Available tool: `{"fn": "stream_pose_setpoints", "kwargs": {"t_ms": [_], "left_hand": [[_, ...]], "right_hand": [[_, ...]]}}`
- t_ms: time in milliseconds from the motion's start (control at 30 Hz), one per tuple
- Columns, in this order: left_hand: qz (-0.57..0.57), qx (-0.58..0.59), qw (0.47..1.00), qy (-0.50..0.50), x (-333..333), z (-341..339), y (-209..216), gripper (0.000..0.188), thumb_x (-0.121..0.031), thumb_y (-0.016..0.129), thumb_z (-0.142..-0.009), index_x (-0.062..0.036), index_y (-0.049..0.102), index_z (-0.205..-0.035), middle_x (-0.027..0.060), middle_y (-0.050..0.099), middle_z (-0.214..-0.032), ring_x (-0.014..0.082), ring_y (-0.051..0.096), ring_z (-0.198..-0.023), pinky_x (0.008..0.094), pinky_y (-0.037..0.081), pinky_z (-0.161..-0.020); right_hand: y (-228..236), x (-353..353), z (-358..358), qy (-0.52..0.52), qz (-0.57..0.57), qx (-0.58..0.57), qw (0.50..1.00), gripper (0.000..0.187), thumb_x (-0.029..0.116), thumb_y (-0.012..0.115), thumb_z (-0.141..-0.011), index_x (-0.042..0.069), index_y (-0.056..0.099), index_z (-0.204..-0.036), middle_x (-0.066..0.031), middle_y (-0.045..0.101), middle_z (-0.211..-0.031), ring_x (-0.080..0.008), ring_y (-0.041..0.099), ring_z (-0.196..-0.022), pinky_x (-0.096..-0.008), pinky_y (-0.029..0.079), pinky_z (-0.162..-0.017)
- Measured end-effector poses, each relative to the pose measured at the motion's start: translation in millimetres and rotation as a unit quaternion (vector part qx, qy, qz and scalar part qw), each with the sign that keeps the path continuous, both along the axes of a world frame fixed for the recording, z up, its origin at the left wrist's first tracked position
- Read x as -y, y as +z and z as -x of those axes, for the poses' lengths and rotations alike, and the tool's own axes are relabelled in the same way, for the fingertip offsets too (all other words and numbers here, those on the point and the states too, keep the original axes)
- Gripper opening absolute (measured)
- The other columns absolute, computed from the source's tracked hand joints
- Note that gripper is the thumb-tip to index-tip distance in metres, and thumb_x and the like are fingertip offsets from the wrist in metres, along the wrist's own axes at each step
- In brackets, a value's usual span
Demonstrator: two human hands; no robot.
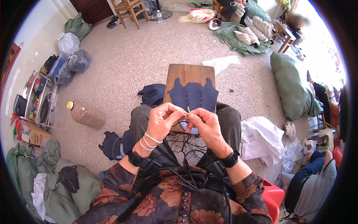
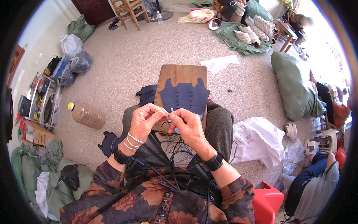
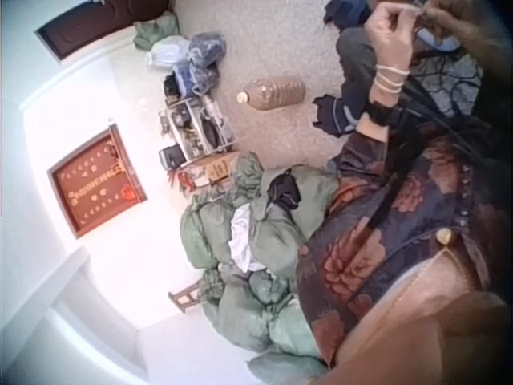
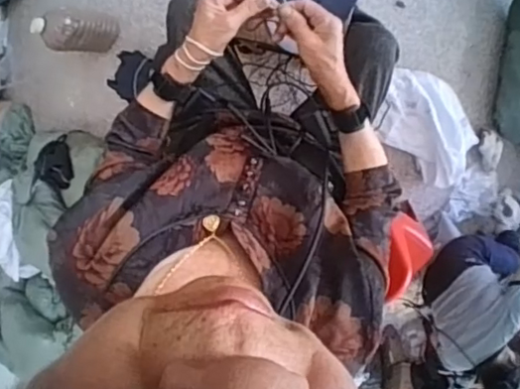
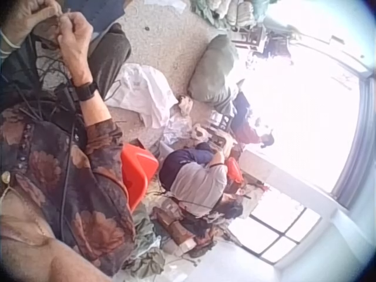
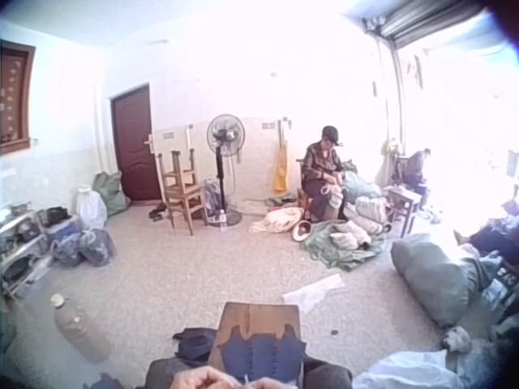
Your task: Hand-stitching or lacing a leather shoe upper component.
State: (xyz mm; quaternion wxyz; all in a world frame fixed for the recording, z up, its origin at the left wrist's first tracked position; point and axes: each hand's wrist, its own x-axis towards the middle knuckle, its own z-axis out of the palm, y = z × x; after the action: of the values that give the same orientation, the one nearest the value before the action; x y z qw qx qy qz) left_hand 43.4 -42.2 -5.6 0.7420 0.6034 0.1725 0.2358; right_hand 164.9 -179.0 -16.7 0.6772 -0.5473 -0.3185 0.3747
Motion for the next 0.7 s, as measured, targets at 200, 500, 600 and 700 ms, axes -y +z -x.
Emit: {"fn": "stream_pose_setpoints", "kwargs": {"t_ms": [200,500,600,700], "left_hand": [[0.014,0.001,1.0,0.016,5.0,-0.8,-0.2,0.011,-0.008,0.067,-0.095,0.0024,0.066,-0.094,0.0091,0.072,-0.092,0.012,0.069,-0.083,0.0258,0.058,-0.079],[-0.06,-0.018,0.998,-0.029,-6.4,-4.3,7.7,0.009,-0.006,0.066,-0.095,0.0016,0.064,-0.09,0.0069,0.071,-0.084,0.0104,0.068,-0.079,0.0235,0.056,-0.073],[-0.063,-0.024,0.997,-0.033,-7.2,-4.3,3.2,0.009,-0.006,0.066,-0.095,0.001,0.064,-0.089,0.0065,0.07,-0.084,0.0099,0.068,-0.079,0.023,0.056,-0.072],[-0.065,-0.032,0.997,-0.013,-4.8,-5.0,0.7,0.01,-0.006,0.067,-0.095,0.0007,0.064,-0.089,0.0064,0.07,-0.083,0.0094,0.068,-0.078,0.0226,0.055,-0.071]], "right_hand": [[7.3,-2.3,3.9,-0.009,0.007,0.038,0.999,0.018,0.013,0.061,-0.099,-0.003,0.066,-0.095,-0.0016,0.063,-0.069,-0.0074,0.061,-0.064,-0.0221,0.047,-0.059],[2.4,0.9,0.5,0.006,0.004,0.017,1.0,0.018,0.012,0.059,-0.1,-0.004,0.066,-0.095,-0.0016,0.062,-0.068,-0.0073,0.061,-0.063,-0.0227,0.047,-0.059],[0.0,-0.5,-0.6,0.017,0.013,0.018,1.0,0.019,0.013,0.058,-0.101,-0.004,0.066,-0.096,-0.0014,0.062,-0.068,-0.0076,0.06,-0.063,-0.0228,0.046,-0.059],[-0.9,0.2,-0.4,0.012,0.014,0.038,0.999,0.019,0.013,0.058,-0.101,-0.004,0.065,-0.096,-0.0013,0.062,-0.069,-0.0077,0.06,-0.063,-0.0228,0.047,-0.059]]}}
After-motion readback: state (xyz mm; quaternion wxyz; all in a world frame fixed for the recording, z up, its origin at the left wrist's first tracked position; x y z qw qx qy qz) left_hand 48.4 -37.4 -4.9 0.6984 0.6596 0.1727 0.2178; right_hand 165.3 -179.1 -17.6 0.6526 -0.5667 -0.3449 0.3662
